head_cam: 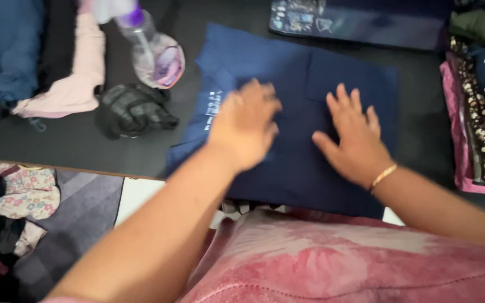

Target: The person folds several shirts, sprays them with a liquid from a bottle, and places them into a laundry basket.

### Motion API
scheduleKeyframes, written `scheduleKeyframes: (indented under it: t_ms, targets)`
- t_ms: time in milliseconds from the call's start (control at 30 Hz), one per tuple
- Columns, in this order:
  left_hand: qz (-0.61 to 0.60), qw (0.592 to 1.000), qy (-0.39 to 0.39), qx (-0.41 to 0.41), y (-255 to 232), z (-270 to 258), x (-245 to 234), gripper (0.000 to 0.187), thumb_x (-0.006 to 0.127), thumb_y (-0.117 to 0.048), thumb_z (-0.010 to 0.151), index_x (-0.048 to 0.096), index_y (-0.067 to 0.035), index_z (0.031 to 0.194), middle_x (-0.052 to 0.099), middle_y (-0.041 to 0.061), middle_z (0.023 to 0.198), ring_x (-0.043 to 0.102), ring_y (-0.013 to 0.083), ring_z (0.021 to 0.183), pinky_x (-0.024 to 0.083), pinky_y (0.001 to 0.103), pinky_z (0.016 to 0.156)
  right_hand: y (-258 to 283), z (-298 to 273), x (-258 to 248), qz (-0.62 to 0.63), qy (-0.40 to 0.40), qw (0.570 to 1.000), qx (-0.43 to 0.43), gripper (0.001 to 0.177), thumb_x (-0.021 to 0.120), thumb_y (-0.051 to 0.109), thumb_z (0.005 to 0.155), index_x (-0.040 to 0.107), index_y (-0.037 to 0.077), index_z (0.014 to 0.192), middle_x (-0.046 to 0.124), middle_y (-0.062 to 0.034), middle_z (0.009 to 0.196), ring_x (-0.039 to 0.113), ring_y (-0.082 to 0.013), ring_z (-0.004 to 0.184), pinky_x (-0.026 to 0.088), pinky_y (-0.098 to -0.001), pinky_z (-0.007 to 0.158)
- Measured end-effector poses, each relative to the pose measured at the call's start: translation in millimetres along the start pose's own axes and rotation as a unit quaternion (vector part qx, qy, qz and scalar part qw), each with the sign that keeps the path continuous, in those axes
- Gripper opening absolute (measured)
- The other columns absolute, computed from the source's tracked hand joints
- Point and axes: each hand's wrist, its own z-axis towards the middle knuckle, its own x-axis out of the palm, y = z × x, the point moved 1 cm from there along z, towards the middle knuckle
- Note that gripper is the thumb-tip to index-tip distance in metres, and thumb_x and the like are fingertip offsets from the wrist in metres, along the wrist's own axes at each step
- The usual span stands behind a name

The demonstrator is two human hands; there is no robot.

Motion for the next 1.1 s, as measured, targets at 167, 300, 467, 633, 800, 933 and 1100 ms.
scheduleKeyframes:
  t_ms: [167, 300, 467, 633, 800, 933, 1100]
  targets:
    - [0.01, 0.998, 0.012, -0.068, 56.7, 72.4, 16.1, 0.046, 0.074, -0.02, 0.083, 0.067, -0.01, 0.127, 0.052, 0.016, 0.146, 0.042, 0.0385, 0.137, 0.038, 0.048, 0.108, -66.7, 40.4, -34.7, 0.009, -0.002, 0.997, 0.083, 0.063, 0.062, 0.032, 0.093, 0.046, 0.009, 0.15, 0.039, -0.0147, 0.162, 0.033, -0.0363, 0.15, 0.027, -0.0628, 0.112]
    - [0.03, 0.988, 0.086, -0.125, 97.8, 96.8, 26.3, 0.04, 0.07, -0.021, 0.091, 0.067, -0.01, 0.129, 0.058, 0.015, 0.139, 0.053, 0.0378, 0.13, 0.043, 0.048, 0.105, -112.0, 63.0, -56.4, -0.001, -0.025, 1.0, 0.01, 0.051, 0.063, 0.028, 0.095, 0.06, 0.008, 0.142, 0.056, -0.0124, 0.149, 0.05, -0.0384, 0.136, 0.04, -0.0548, 0.11]
    - [0.065, 0.977, 0.141, -0.148, 119.4, 102.3, 23.0, 0.032, 0.071, -0.023, 0.09, 0.074, -0.012, 0.121, 0.066, 0.015, 0.126, 0.06, 0.0365, 0.12, 0.049, 0.048, 0.1, -129.3, 81.0, -68.3, -0.097, 0.048, 0.994, 0.007, 0.041, 0.073, 0.028, 0.088, 0.071, 0.01, 0.125, 0.067, -0.013, 0.122, 0.055, -0.0372, 0.118, 0.042, -0.0509, 0.095]
    - [0.138, 0.966, 0.16, -0.148, 134.9, 105.6, 21.0, 0.025, 0.073, -0.022, 0.088, 0.079, -0.014, 0.111, 0.069, 0.012, 0.12, 0.062, 0.0362, 0.119, 0.052, 0.05, 0.095, -150.1, 96.2, -70.3, 0.06, 0.058, 0.996, 0.038, 0.025, 0.069, 0.028, 0.094, 0.074, 0.009, 0.108, 0.07, -0.0116, 0.103, 0.067, -0.03, 0.097, 0.052, -0.0408, 0.085]
    - [0.124, 0.963, 0.167, -0.173, 144.0, 114.6, 20.1, 0.026, 0.065, -0.012, 0.088, 0.079, -0.012, 0.109, 0.072, 0.018, 0.115, 0.066, 0.0396, 0.11, 0.054, 0.049, 0.091, -162.6, 106.5, -70.5, 0.113, 0.108, 0.985, 0.077, 0.025, 0.065, 0.03, 0.098, 0.072, 0.008, 0.106, 0.073, -0.0105, 0.089, 0.069, -0.0264, 0.083, 0.054, -0.0382, 0.077]
    - [0.064, 0.969, 0.142, -0.193, 148.3, 121.3, 6.0, 0.029, 0.059, -0.015, 0.091, 0.074, -0.01, 0.116, 0.073, 0.02, 0.109, 0.068, 0.0415, 0.101, 0.054, 0.052, 0.085, -154.7, 112.2, -70.5, -0.018, 0.079, 0.993, 0.081, 0.022, 0.066, 0.028, 0.099, 0.071, 0.009, 0.109, 0.073, -0.0107, 0.092, 0.068, -0.0318, 0.085, 0.052, -0.0458, 0.078]
    - [0.128, 0.957, 0.17, -0.196, 155.4, 118.9, 12.8, 0.032, 0.057, -0.009, 0.091, 0.072, -0.007, 0.12, 0.073, 0.023, 0.107, 0.07, 0.0442, 0.096, 0.056, 0.056, 0.077, -124.4, 103.2, -59.4, -0.153, 0.011, 0.986, 0.062, 0.02, 0.069, 0.025, 0.101, 0.068, 0.012, 0.117, 0.071, -0.013, 0.111, 0.065, -0.0368, 0.108, 0.05, -0.0519, 0.09]
